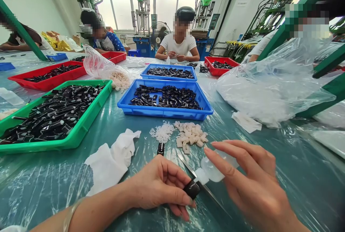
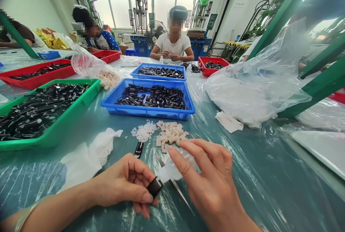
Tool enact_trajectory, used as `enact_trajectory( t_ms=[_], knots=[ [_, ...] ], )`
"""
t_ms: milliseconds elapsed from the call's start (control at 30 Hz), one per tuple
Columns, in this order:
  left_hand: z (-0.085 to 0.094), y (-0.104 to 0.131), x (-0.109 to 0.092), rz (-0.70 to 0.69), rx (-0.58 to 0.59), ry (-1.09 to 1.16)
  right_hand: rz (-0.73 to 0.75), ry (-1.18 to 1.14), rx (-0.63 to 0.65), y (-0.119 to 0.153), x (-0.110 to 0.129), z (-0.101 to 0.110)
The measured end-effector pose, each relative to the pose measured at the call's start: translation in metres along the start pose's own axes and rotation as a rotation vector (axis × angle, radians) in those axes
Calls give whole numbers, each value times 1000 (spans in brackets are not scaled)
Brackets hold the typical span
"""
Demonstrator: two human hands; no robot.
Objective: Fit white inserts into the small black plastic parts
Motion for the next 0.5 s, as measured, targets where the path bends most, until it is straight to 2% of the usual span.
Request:
enact_trajectory(
  t_ms=[267, 500],
  knots=[
    [0, -1, -1, 9, 14, 8, -50, -14, -91, -1, 5, 2],
    [1, -1, 0, -1, 19, 14, -42, -40, -116, -2, 6, 3]
  ],
)
Point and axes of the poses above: each hand's wrist, its own y-axis away from the middle knuckle, its own z-axis out of the back of the hand, x = y × z, the point moved 3 cm from there along -y, towards the middle knuckle, and after that the axes turned 3 degrees about -y, right-handed, at the moved point
